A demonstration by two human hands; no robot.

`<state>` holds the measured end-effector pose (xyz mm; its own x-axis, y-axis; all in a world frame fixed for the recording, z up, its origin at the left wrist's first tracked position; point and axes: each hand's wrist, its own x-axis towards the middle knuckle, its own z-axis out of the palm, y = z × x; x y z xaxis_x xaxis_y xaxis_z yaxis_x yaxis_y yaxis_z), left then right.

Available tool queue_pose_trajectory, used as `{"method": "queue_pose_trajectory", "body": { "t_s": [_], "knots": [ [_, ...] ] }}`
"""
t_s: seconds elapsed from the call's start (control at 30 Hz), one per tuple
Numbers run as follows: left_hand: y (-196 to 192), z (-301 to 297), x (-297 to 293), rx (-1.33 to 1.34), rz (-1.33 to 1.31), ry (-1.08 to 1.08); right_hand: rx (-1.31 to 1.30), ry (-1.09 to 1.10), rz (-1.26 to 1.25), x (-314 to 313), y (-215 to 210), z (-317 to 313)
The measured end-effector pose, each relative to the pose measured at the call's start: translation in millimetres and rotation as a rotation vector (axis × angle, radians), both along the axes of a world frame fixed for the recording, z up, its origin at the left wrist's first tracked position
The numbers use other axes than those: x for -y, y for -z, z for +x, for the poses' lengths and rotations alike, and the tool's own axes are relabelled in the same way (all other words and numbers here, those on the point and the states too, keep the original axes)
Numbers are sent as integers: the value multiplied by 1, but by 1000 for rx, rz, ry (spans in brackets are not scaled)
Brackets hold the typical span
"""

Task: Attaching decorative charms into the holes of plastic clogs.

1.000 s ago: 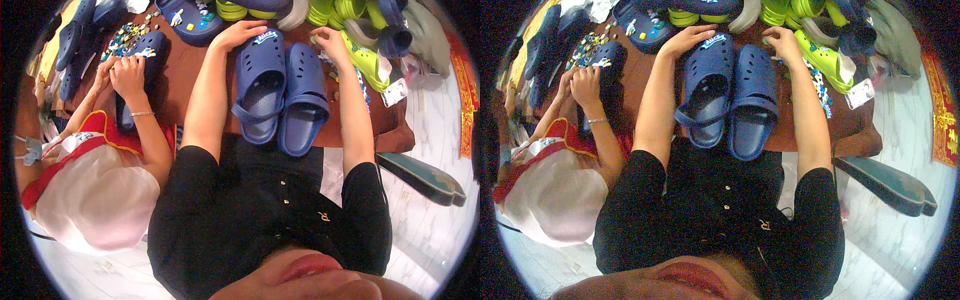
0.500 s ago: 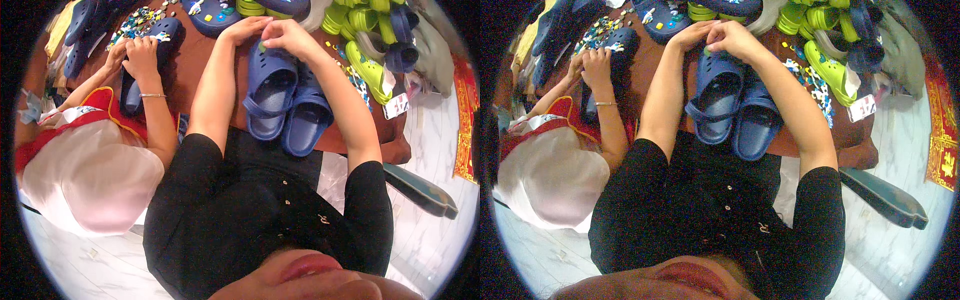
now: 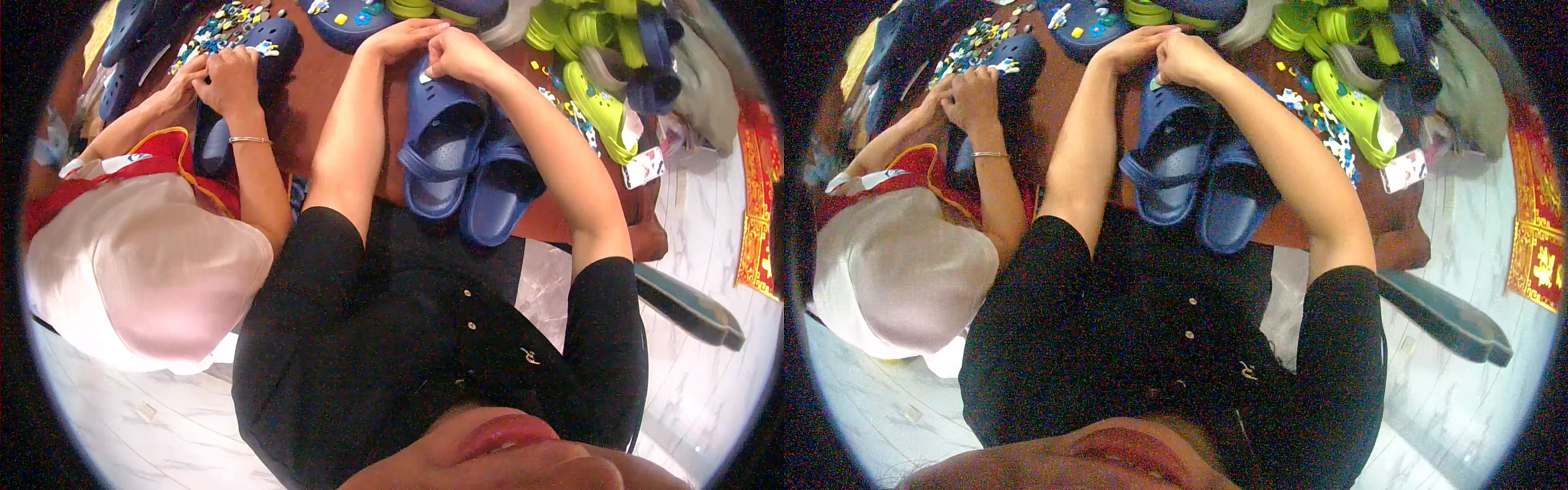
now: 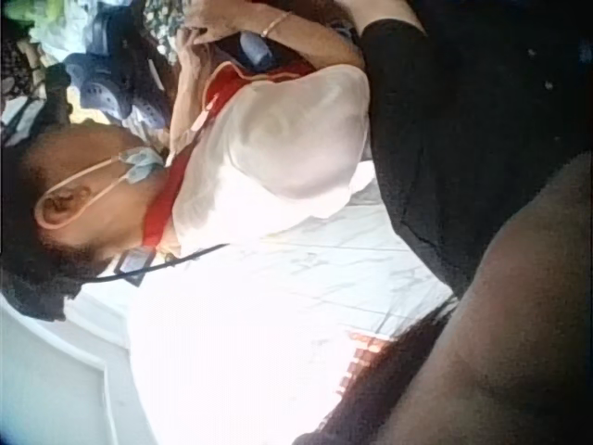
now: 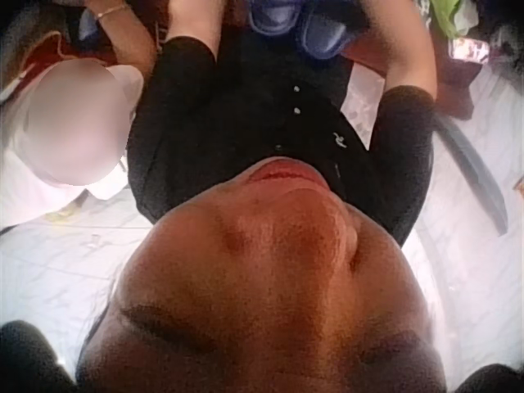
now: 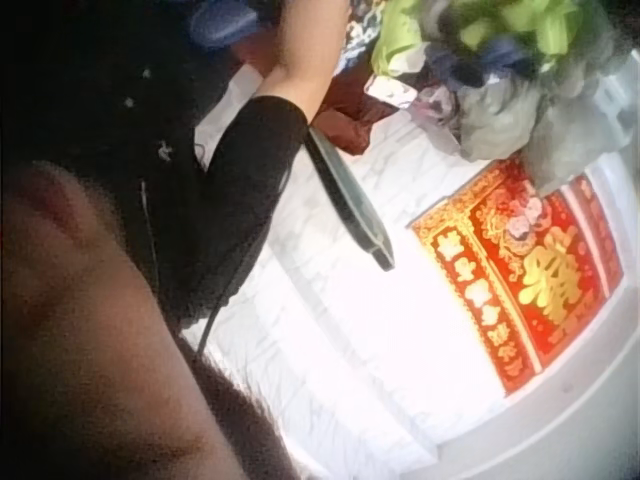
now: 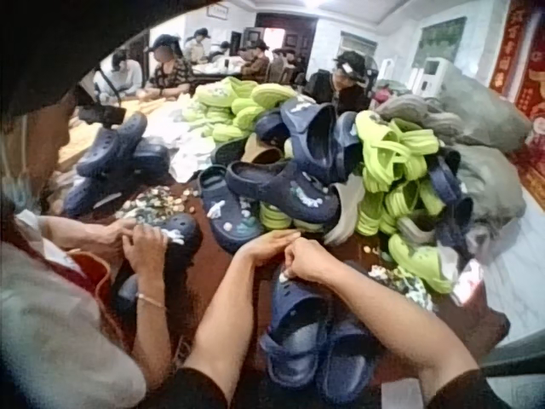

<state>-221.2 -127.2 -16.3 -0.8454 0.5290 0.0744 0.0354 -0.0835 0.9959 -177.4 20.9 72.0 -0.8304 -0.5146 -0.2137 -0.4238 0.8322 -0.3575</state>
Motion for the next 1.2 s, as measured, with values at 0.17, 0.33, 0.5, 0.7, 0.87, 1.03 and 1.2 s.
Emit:
{"method": "queue_pose_trajectory", "body": {
  "t_s": [0.17, 0.33, 0.5, 0.7, 0.87, 1.03, 1.2],
  "knots": [
    [16, -2, -3, 23, 79, 55, -187, -164, 163, 11, 21, -16],
    [17, -13, -1, 40, 87, 145, -85, 298, 290, 55, 34, -33],
    [7, -11, -5, 143, 109, 101, 1, 484, 445, 66, 32, -38],
    [13, -2, 19, 280, 112, -26, 106, 85, 372, 62, 20, -19],
    [-1, 12, 11, 276, 57, -65, 156, 257, 322, 64, 16, -6],
    [-13, -5, -2, 184, 181, 136, 68, 199, 280, 56, 39, -38],
    [20, 15, 34, 240, 32, -79, -45, -74, 233, 56, 15, 12]
  ]
}}
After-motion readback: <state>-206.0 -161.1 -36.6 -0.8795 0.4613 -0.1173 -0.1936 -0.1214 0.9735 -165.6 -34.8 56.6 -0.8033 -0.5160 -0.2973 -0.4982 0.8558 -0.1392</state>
